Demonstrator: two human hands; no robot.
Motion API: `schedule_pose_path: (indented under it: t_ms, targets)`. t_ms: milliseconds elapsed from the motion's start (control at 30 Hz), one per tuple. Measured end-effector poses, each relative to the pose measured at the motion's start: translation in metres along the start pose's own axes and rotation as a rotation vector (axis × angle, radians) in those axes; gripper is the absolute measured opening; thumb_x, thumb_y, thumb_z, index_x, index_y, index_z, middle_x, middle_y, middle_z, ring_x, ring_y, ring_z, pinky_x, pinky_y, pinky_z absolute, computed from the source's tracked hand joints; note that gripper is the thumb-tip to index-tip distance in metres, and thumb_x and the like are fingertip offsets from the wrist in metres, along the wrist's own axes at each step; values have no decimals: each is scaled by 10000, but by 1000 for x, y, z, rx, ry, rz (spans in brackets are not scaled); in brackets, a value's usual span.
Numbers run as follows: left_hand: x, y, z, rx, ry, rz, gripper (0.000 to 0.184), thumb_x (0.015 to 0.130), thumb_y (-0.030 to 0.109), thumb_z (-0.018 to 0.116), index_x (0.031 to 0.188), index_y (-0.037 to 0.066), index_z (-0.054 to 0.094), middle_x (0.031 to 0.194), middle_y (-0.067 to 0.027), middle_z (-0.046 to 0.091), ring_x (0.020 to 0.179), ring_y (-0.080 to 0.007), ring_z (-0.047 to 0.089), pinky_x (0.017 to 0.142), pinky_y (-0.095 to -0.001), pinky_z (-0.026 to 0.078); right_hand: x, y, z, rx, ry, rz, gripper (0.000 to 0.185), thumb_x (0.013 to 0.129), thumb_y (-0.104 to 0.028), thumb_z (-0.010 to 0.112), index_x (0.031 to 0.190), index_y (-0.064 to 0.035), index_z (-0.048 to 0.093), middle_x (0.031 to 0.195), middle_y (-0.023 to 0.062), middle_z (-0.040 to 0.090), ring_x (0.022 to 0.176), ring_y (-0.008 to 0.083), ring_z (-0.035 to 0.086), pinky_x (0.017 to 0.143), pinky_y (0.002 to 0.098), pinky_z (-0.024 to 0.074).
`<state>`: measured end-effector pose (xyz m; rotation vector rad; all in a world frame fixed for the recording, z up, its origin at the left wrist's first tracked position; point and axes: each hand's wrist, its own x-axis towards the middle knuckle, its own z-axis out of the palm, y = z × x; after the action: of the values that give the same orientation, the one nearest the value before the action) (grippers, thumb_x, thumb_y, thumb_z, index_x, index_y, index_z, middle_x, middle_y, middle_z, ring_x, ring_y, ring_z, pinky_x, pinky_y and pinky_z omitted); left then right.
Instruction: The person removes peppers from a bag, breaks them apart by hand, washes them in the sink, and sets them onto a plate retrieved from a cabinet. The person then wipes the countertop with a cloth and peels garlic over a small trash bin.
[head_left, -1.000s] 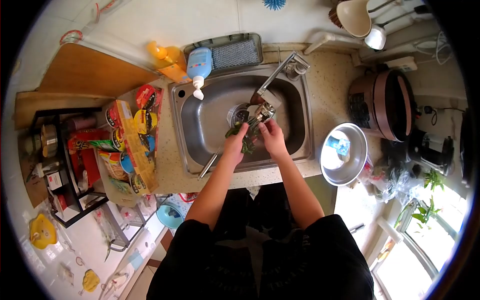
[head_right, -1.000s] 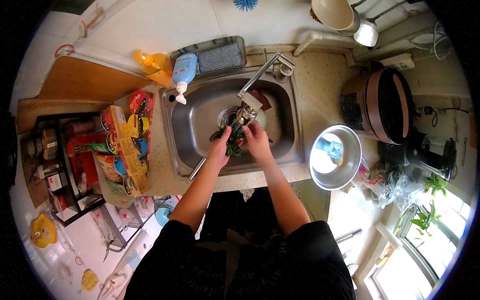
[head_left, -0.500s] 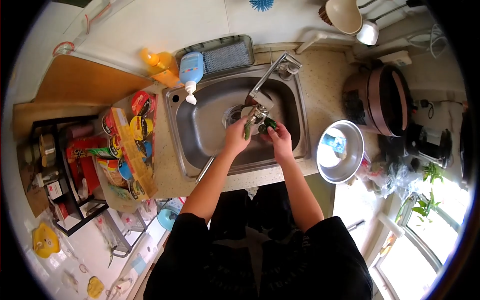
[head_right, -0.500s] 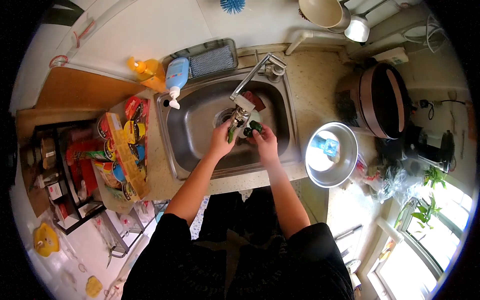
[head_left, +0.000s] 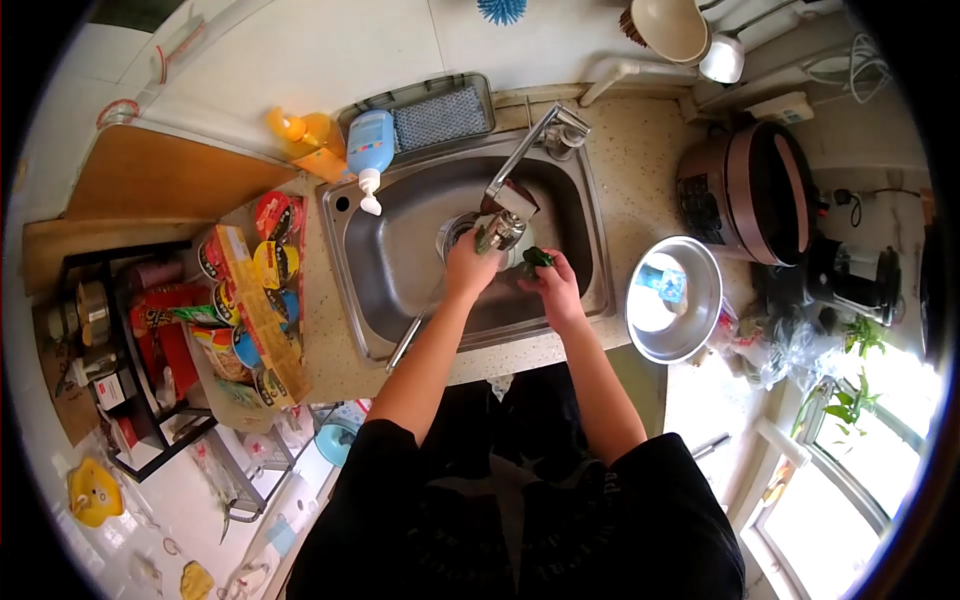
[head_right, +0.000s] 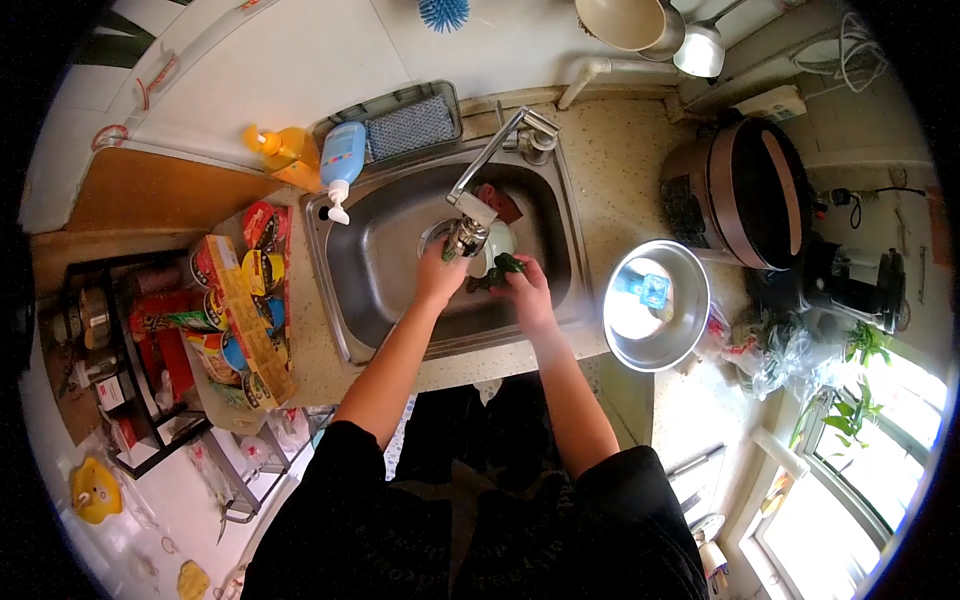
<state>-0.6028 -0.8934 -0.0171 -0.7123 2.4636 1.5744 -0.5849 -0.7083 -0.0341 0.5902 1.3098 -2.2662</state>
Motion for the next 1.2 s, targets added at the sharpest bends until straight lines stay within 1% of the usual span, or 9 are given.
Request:
schedule_pose_path:
  t_ms: [67, 167, 267, 467, 633, 767, 967, 1100, 1200]
  targets:
    - [1, 14, 2, -498, -115, -295, 289, 934, 279, 678, 1147, 84, 693, 973, -84, 758, 795, -245, 737, 639, -396, 545, 0, 0, -1, -28, 24, 7, 229, 975, -42, 541, 1201, -80, 536, 1191, 55, 623, 1029, 201, 644, 833, 397, 596]
    - [14, 6, 9, -841, -289, -419, 265, 1001, 322, 620, 1146, 115, 697, 978, 0, 735, 788, -131, 708, 633, -327, 532, -3, -4, 3, -8, 63, 7, 228, 966, -36, 548, 1189, -81, 539, 1149, 48, 619, 1006, 192, 639, 822, 398, 597]
    - [16, 2, 11, -985, -348, -528, 280, 1000, 350, 605, 1155, 131, 687, 1006, -22, 733, 839, -167, 711, 703, -346, 555, -8, -11, 9, -2, 90, -28, 255, 937, 5, 563, 1179, -76, 547, 1078, 33, 611, 955, 174, 631, 812, 389, 593]
    - [21, -10, 12, -1378, -466, -485, 367, 1014, 394, 542, 1176, 87, 662, 1095, -69, 727, 1018, -224, 685, 900, -389, 548, -3, -7, 2, -302, -1, -268, 353, 872, 109, 608, 1175, -66, 561, 1107, 29, 611, 995, 137, 618, 854, 284, 527]
    - [14, -5, 5, -1365, -416, -605, 476, 1030, 463, 465, 1233, 79, 660, 1094, -95, 726, 999, -266, 691, 928, -417, 545, -5, -10, 15, -564, -18, -354, 396, 847, 111, 615, 1210, -44, 580, 1074, 48, 603, 1038, 159, 623, 856, 288, 544]
    - [16, -26, 11, -1477, -369, -605, 507, 1030, 494, 463, 1270, 87, 649, 1180, -99, 712, 1061, -267, 674, 964, -422, 527, -13, -19, 34, -819, -18, -513, 403, 823, 71, 680, 1202, -49, 622, 1071, 96, 607, 948, 213, 660, 798, 293, 564]
    - [2, -32, 15, -1077, -247, -618, 532, 1012, 544, 504, 1295, 115, 643, 1241, -47, 697, 1105, -207, 653, 974, -371, 503, -15, -9, 61, -927, 65, -663, 374, 775, 16, 754, 1134, -22, 656, 1041, 128, 629, 817, 249, 647, 734, 333, 536]
    - [-11, -28, 13, -1039, -140, -614, 519, 975, 533, 605, 1301, 132, 653, 1205, -13, 701, 1100, -153, 635, 930, -331, 497, -1, 10, 61, -1083, 173, -841, 329, 744, 46, 720, 1063, -9, 664, 1065, 149, 655, 883, 305, 674, 686, 359, 559]
    - [-20, -12, -6, -982, -178, -678, 484, 930, 392, 731, 1324, 125, 644, 1226, -13, 686, 1102, -135, 628, 901, -309, 495, -2, 10, 66, -1095, 162, -854, 301, 738, 47, 712, 1030, -10, 673, 1050, 164, 674, 914, 320, 680, 679, 363, 570]
